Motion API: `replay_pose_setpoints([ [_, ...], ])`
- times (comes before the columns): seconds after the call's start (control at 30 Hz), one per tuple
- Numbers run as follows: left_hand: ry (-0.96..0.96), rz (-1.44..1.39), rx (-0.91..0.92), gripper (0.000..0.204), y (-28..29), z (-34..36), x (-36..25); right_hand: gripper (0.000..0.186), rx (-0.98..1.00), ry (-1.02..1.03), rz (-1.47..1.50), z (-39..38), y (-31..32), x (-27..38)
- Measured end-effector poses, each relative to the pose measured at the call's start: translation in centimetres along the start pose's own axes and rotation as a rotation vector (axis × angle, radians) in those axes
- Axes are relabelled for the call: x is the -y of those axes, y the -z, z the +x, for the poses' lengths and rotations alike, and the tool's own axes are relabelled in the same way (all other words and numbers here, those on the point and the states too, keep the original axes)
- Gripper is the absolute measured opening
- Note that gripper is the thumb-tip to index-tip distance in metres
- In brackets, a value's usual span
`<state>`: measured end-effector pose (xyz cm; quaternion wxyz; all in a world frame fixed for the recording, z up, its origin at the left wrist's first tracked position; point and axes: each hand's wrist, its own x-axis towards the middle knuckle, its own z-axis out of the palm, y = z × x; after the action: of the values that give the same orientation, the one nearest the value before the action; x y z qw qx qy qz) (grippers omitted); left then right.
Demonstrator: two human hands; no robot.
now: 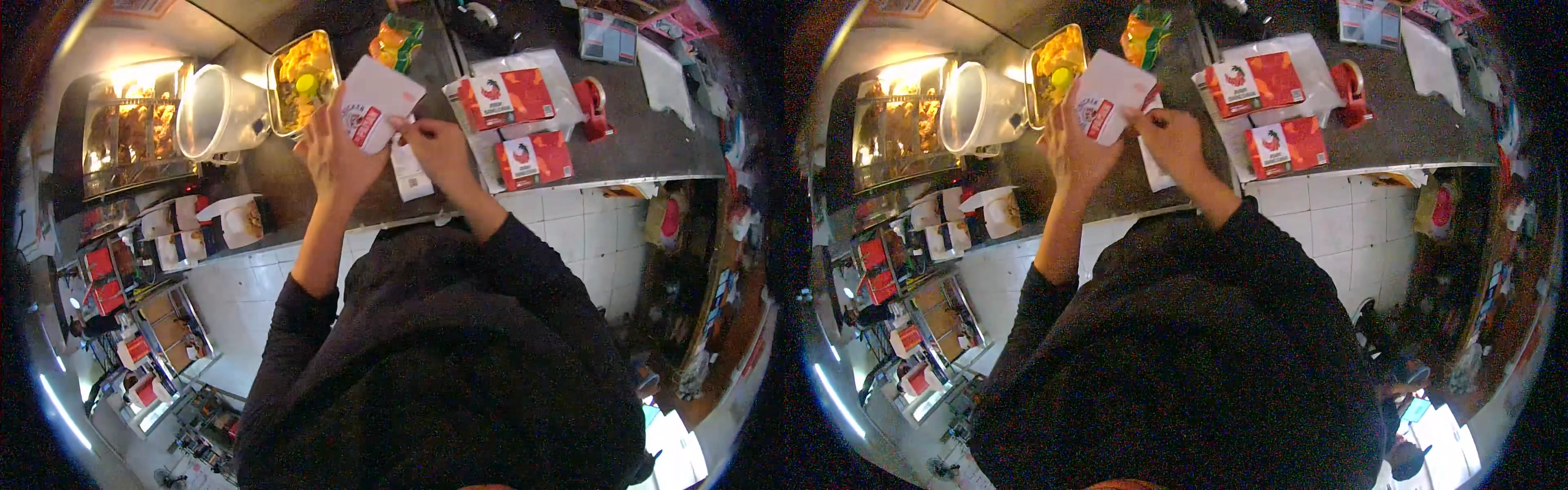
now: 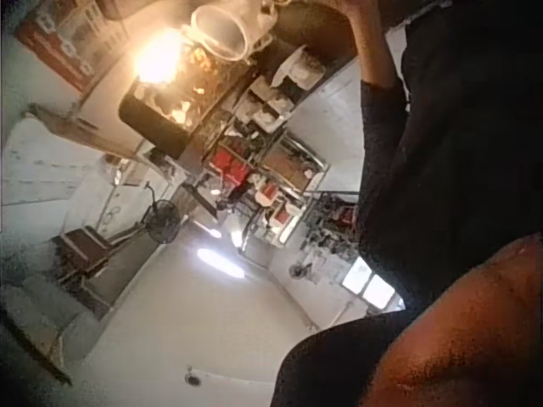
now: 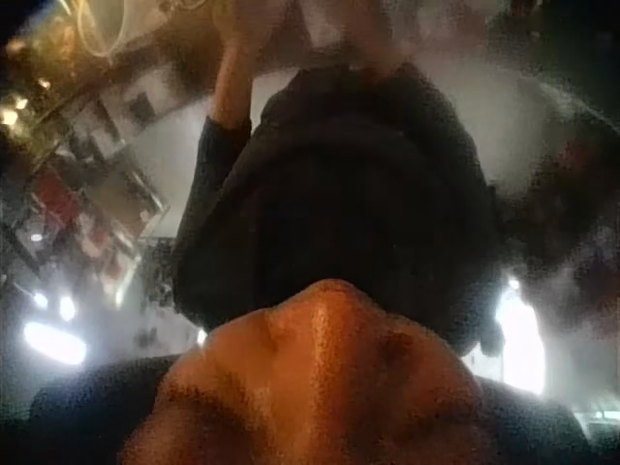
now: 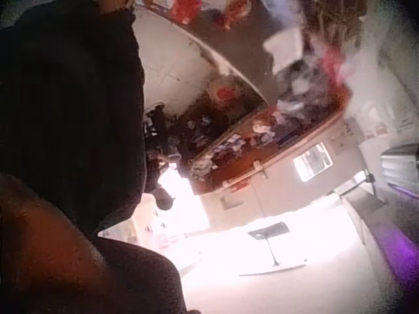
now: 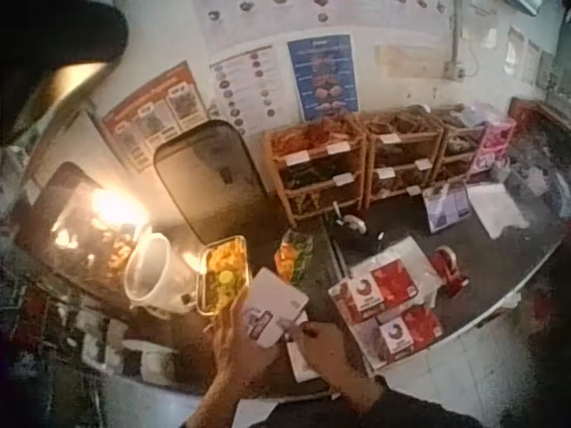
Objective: The person prepares fried chicken meals by scooping yellow rice from a container into boxes already containing chicken, then closes the boxes and organizes them on the counter.
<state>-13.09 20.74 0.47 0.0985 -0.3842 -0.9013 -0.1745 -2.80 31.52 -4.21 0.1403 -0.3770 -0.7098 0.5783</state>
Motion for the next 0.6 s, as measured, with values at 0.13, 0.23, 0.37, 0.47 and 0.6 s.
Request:
replay_pose_setpoints([
  [0.13, 0.008, -0.559, 0.319, 0.100, -3.5, -0.6, 6.2, 0.052, -0.084, 0.082, -0.314, 0.0, -0.7, -3.7],
  [0.23, -0.108, -0.309, 0.415, 0.101, -5.6, -0.7, 6.9, 0.059, -0.068, 0.055, -0.413, -1.0, -1.5, -7.9],
  [0.37, -0.308, -0.311, 0.355, 0.095, -9.1, -3.8, 7.1, 0.041, 0.222, 0.038, -0.208, -5.9, -3.6, -14.8],
  [0.47, -0.281, -0.417, 0.263, 0.091, -6.7, -6.9, 8.3, 0.029, 0.404, 0.095, -0.252, -10.0, -5.1, -16.6],
  [0.6, 0.277, -0.105, 0.053, 0.076, -2.2, -12.5, 16.7, 0.027, 0.690, -0.232, -0.182, -13.6, -5.6, -15.8],
])
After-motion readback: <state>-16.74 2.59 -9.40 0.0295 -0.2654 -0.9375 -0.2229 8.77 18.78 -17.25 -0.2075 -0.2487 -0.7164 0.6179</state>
